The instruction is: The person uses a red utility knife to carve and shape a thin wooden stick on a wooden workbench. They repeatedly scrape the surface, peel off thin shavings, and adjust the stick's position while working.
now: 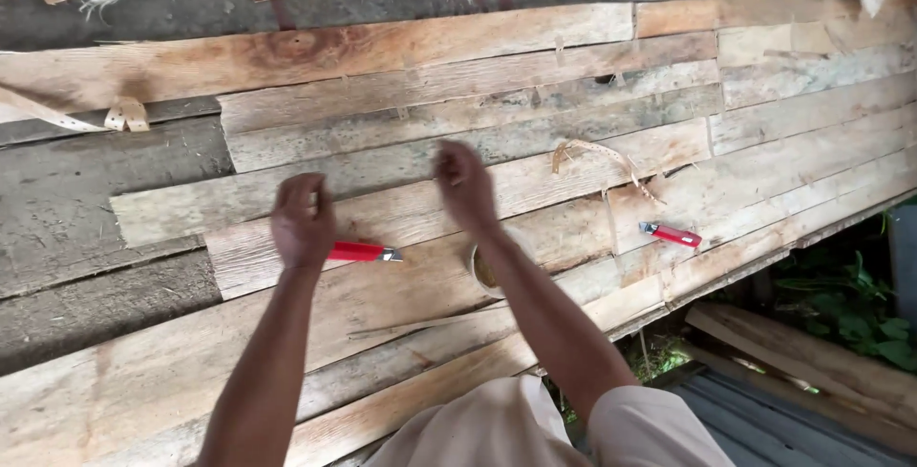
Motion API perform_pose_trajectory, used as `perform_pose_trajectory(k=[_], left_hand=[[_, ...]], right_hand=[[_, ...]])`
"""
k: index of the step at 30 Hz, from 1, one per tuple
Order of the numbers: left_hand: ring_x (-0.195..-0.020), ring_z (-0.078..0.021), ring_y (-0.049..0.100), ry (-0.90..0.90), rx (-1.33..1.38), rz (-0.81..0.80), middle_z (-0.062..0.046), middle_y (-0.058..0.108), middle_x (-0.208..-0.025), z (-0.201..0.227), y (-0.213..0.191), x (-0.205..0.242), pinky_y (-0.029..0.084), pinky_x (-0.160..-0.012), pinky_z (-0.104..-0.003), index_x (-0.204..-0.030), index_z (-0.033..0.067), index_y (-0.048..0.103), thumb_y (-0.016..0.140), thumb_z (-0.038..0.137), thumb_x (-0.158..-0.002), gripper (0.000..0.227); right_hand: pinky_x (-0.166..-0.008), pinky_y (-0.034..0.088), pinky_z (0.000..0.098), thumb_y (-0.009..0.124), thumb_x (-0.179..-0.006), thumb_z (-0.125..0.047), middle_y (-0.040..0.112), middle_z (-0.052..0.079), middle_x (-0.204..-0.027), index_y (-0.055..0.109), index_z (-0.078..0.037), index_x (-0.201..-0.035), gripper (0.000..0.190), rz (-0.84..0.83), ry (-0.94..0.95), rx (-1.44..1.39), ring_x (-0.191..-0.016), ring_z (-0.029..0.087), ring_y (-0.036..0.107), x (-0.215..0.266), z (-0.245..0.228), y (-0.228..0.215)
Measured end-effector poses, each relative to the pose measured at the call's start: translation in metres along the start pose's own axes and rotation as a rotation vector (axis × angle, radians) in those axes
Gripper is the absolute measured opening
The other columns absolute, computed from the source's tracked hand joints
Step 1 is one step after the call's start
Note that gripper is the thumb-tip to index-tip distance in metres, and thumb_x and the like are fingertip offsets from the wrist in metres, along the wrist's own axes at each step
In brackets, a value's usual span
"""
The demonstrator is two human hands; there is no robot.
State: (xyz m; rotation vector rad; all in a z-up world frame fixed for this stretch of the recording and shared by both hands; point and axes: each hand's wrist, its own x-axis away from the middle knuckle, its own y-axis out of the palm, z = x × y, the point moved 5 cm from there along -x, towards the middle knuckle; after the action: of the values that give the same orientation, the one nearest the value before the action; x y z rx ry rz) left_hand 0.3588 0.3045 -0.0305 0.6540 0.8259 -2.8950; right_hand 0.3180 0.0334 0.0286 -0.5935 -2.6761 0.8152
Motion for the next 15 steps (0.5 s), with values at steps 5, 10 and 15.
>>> perform_pose_trajectory(k=[5,10,15], left_hand=[[-0.094,-0.0283,0.074,-0.028,0.105,-0.071,-0.005,0.072,-0.096,0.056,0.066,0.007,0.058,-0.082,-0.040,-0.100,0.0117,0.077,0.074,0.002,-0.087,0.016],[-0.093,-0.0306,0.074,-0.057,0.111,-0.143,-0.007,0.072,-0.094,0.106,0.103,0.021,0.060,-0.080,-0.042,-0.098,0.0126,0.078,0.076,0.006,-0.086,0.014],[-0.093,-0.0250,0.075,-0.140,0.104,-0.299,-0.002,0.074,-0.097,0.149,0.116,0.039,0.062,-0.078,-0.041,-0.103,0.0152,0.078,0.070,0.011,-0.096,0.011]], right_hand=[[-0.089,0.057,0.0428,0.080,-0.088,-0.029,0.069,0.009,-0.105,0.064,-0.016,-0.118,0.036,0.415,0.277,0.167,-0.094,0.026,0.072,-0.043,0.123,-0.106],[-0.091,0.057,0.0452,0.083,-0.089,-0.036,0.056,0.008,-0.113,0.053,-0.023,-0.127,0.051,0.468,0.360,0.285,-0.106,0.033,0.068,-0.050,0.173,-0.142],[-0.092,0.058,0.0443,0.064,-0.100,-0.021,0.069,0.002,-0.103,0.075,-0.027,-0.113,0.018,0.227,0.229,0.367,-0.101,0.028,0.073,-0.063,0.214,-0.135]])
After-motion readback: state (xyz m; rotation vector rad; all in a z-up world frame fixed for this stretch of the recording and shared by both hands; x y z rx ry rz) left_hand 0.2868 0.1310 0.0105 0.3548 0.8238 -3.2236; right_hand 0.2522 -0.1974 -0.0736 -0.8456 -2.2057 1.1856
